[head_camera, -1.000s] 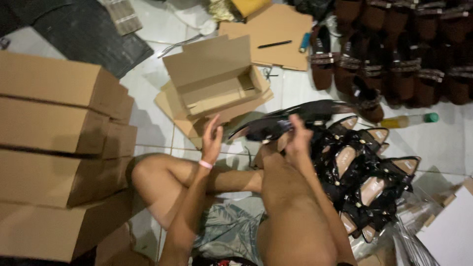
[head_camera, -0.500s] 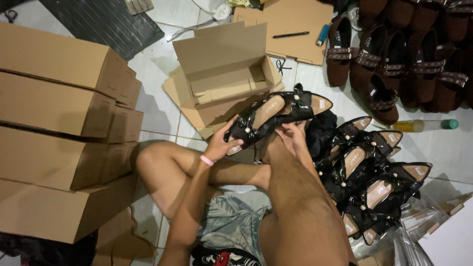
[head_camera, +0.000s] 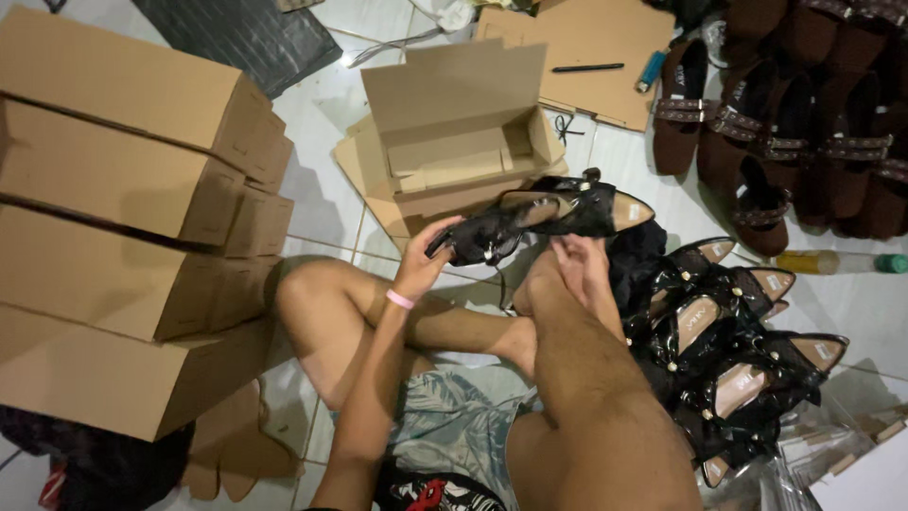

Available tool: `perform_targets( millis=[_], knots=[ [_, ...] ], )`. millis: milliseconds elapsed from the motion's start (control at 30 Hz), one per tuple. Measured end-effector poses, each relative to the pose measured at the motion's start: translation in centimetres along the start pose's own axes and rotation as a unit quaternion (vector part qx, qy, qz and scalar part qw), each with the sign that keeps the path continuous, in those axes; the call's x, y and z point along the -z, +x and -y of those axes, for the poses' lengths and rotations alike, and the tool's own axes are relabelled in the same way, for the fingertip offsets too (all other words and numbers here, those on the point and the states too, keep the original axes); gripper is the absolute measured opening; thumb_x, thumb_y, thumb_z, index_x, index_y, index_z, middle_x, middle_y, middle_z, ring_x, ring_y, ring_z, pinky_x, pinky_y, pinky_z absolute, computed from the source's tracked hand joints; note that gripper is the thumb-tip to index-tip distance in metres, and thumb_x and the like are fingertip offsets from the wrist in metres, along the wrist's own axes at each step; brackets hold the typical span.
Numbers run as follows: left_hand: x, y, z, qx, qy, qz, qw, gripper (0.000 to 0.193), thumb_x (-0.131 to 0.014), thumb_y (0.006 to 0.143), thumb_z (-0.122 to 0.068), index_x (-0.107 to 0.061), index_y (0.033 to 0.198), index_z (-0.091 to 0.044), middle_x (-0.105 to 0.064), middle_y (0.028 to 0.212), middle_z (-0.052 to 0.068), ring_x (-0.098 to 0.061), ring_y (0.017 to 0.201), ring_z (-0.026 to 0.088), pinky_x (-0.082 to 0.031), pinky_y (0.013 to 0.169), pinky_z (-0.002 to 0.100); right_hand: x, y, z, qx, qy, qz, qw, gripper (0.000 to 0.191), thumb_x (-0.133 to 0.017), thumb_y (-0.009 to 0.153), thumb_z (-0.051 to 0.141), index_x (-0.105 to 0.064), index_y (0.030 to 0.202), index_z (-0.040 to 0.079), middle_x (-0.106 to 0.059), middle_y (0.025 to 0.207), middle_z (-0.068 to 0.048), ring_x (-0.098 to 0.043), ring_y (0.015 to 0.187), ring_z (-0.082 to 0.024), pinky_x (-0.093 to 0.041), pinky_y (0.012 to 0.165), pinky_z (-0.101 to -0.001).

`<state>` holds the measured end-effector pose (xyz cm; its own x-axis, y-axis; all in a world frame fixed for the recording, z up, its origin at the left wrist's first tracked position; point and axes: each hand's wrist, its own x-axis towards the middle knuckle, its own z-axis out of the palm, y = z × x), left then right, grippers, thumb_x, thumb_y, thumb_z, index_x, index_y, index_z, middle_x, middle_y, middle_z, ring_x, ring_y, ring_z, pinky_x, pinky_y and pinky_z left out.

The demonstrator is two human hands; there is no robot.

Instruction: The person sits on the floor and wipes a pair of black high-heeled shoes with a dark cloth. They handle the shoes one at a time, wiping the upper and sole surfaces. Cardboard boxes and other shoes are visible nearby.

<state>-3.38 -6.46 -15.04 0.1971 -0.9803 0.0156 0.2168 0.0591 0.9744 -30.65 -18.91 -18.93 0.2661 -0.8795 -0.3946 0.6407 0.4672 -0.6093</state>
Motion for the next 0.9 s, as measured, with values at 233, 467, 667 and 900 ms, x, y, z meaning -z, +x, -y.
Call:
perform_targets(
  millis=[233,467,667,900],
  knots=[
    [0.3,-2.4,-1.6,-0.033,0.087,-0.096,0.991,0.028,-0.064,0.09,0.012,-0.073,0.116,0.004,-0.076,0.119,0.014,-0.072,0.111,0.019,-0.058,0.099,0.031,1.3,-0.5,0.2,0.161,-0.27,-0.073,0.947,0.035,-0.068,0.103,0.004,-0.044,0.129,-0.003,-0.05,0.119,-0.011,-0.047,0.111,-0.023,-0.032,0.102,-0.0431],
    [0.0,-3.1,-4.4,-0.13,0.093,-0.054,0.986,0.027,-0.068,0.085,0.018,-0.075,0.107,0.003,-0.076,0.117,0.018,-0.074,0.113,0.029,-0.059,0.101,0.038,-3.8,-5.0,5.2,0.161,-0.454,0.219,0.849,0.057,-0.06,0.102,0.006,-0.039,0.155,-0.002,-0.048,0.155,-0.017,-0.05,0.142,-0.025,-0.039,0.121,-0.037],
    [0.3,-2.8,-5.4,-0.179,0.052,-0.048,0.981,0.027,-0.069,0.085,0.019,-0.075,0.105,0.002,-0.076,0.115,0.018,-0.074,0.114,0.03,-0.059,0.104,0.04,-8.0,-6.9,7.9,0.261,-0.558,0.197,0.763,0.035,-0.064,0.098,-0.009,-0.062,0.132,-0.002,-0.067,0.13,-0.016,-0.066,0.115,-0.02,-0.053,0.097,-0.0297],
    [-0.3,-2.5,-6.3,-0.194,0.026,-0.038,0.98,0.025,-0.068,0.087,0.019,-0.076,0.102,0.001,-0.076,0.11,0.017,-0.074,0.113,0.034,-0.064,0.092,0.038,-8.2,-7.9,9.2,0.388,-0.59,0.186,0.684,0.032,-0.07,0.093,-0.012,-0.066,0.123,0.001,-0.072,0.121,-0.017,-0.072,0.112,-0.022,-0.058,0.093,-0.029]
  ],
)
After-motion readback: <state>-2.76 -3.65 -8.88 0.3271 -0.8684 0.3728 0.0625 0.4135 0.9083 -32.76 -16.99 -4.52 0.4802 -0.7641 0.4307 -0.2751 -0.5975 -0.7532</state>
